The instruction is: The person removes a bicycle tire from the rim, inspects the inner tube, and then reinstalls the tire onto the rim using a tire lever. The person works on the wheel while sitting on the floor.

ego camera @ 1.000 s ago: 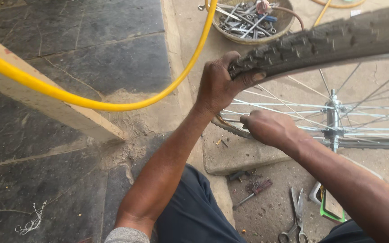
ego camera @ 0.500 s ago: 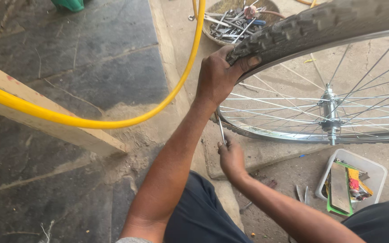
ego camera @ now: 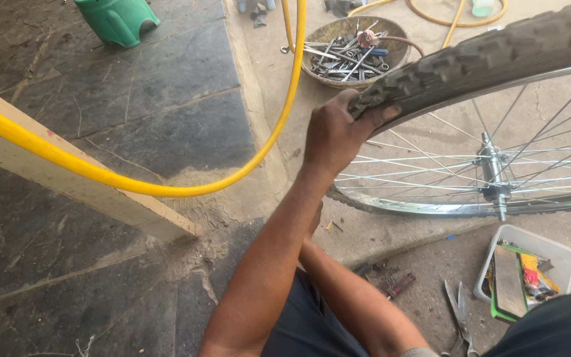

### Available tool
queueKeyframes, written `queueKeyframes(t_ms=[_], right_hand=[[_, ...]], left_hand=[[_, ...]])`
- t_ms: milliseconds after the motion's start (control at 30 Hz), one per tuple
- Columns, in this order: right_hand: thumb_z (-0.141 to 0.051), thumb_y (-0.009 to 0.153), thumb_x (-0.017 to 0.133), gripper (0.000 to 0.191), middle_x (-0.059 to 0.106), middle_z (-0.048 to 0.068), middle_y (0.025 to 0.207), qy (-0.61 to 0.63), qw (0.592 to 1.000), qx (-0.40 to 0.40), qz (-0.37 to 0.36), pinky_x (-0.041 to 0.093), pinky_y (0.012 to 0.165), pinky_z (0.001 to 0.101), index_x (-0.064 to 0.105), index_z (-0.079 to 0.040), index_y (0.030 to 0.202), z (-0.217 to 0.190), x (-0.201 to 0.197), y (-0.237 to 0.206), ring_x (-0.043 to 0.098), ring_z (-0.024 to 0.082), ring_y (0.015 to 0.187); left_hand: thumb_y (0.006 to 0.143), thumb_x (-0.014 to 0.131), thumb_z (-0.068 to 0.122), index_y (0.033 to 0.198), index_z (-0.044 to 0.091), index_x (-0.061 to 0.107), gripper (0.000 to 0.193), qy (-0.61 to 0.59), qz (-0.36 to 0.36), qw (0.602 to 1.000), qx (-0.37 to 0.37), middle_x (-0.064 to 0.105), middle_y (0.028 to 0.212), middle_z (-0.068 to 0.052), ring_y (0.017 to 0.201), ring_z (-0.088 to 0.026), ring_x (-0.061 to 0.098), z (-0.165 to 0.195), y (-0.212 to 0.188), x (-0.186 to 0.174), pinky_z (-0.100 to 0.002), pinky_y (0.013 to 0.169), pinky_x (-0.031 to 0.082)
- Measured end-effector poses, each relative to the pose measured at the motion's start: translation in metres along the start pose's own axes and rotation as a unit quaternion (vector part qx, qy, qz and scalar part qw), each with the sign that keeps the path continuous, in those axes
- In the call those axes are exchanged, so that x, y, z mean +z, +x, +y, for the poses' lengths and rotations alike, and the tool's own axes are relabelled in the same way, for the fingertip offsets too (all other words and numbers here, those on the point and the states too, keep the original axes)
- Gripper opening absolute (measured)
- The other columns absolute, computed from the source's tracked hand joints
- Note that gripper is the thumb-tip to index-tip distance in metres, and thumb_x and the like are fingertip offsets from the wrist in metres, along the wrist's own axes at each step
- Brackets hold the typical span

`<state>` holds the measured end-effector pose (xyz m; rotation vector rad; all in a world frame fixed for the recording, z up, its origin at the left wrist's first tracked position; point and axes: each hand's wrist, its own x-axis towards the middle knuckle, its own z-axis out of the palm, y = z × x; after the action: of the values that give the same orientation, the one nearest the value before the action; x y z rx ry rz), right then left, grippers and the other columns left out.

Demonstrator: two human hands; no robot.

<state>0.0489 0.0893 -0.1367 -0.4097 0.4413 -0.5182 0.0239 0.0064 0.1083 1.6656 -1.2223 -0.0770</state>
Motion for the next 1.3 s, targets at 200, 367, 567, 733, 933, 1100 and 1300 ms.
queueKeyframes(t_ms=[200, 367, 567, 733, 933, 1100, 1300], right_hand=[[-0.014, 0.098, 0.051, 0.030, 0.064, 0.008, 0.081, -0.103, 0.990, -0.088, -0.034, 0.054, 0.068, 0.0365, 0.060, -0.004, 0.125, -0.002, -0.010, -0.003, 0.063, 0.019, 0.072], [-0.013, 0.098, 0.050, 0.027, 0.064, 0.007, 0.079, -0.446, 0.870, -0.208, 0.013, 0.055, 0.067, 0.0339, 0.063, -0.003, 0.119, -0.042, -0.059, 0.003, 0.063, 0.017, 0.071], [-0.008, 0.093, 0.056, 0.029, 0.067, 0.013, 0.084, -0.438, 0.896, -0.034, 0.064, 0.043, 0.057, 0.0406, 0.066, 0.003, 0.119, -0.058, -0.067, -0.002, 0.054, 0.024, 0.064], [-0.012, 0.092, 0.068, 0.031, 0.073, 0.012, 0.098, -0.150, 0.988, 0.020, -0.034, 0.057, 0.068, 0.0394, 0.066, 0.006, 0.117, -0.020, -0.030, 0.002, 0.068, 0.022, 0.082], [-0.028, 0.098, 0.055, 0.026, 0.073, 0.020, 0.099, -0.831, 0.554, -0.042, -0.021, 0.054, 0.079, 0.0511, 0.070, -0.014, 0.114, -0.099, -0.125, -0.010, 0.071, 0.037, 0.091], [-0.034, 0.100, 0.055, 0.029, 0.072, 0.022, 0.099, -0.902, 0.431, 0.005, -0.031, 0.055, 0.081, 0.0518, 0.066, -0.008, 0.108, -0.184, -0.139, -0.017, 0.070, 0.039, 0.092], [-0.019, 0.099, 0.052, 0.019, 0.071, 0.018, 0.102, -0.947, 0.304, -0.086, -0.063, 0.057, 0.080, 0.0513, 0.068, -0.009, 0.101, -0.232, -0.089, -0.038, 0.072, 0.037, 0.093]], left_hand=[[0.080, 0.065, 0.077, 0.095, 0.011, 0.075, 0.069, -0.040, 0.039, 0.997, 0.047, 0.076, 0.073, 0.001, 0.067, -0.011, 0.076, -0.008, -0.002, -0.003, -0.028, 0.063, 0.059], [0.079, 0.069, 0.072, 0.098, 0.010, 0.075, 0.065, -0.025, 0.015, 0.999, 0.015, 0.073, 0.072, 0.000, 0.066, -0.011, 0.074, -0.014, 0.017, -0.004, -0.028, 0.060, 0.060], [0.077, 0.068, 0.077, 0.098, 0.009, 0.074, 0.072, -0.108, 0.016, 0.994, 0.011, 0.077, 0.079, -0.001, 0.072, -0.010, 0.075, -0.031, 0.014, -0.011, -0.026, 0.064, 0.059], [0.079, 0.066, 0.075, 0.098, 0.009, 0.073, 0.069, -0.043, 0.017, 0.999, -0.008, 0.074, 0.079, -0.002, 0.069, -0.011, 0.074, -0.030, 0.020, -0.003, -0.025, 0.062, 0.061], [0.078, 0.070, 0.073, 0.103, 0.009, 0.076, 0.069, -0.087, 0.010, 0.996, 0.006, 0.076, 0.076, -0.001, 0.073, -0.012, 0.077, -0.033, 0.012, -0.014, -0.027, 0.066, 0.060], [0.079, 0.072, 0.073, 0.103, 0.008, 0.076, 0.070, -0.107, 0.033, 0.994, 0.019, 0.077, 0.079, 0.000, 0.075, -0.011, 0.075, -0.044, 0.008, -0.022, -0.026, 0.068, 0.058], [0.078, 0.070, 0.074, 0.105, 0.008, 0.075, 0.072, -0.087, 0.035, 0.995, 0.018, 0.075, 0.074, 0.001, 0.073, -0.009, 0.075, -0.050, 0.012, -0.020, -0.025, 0.066, 0.058]])
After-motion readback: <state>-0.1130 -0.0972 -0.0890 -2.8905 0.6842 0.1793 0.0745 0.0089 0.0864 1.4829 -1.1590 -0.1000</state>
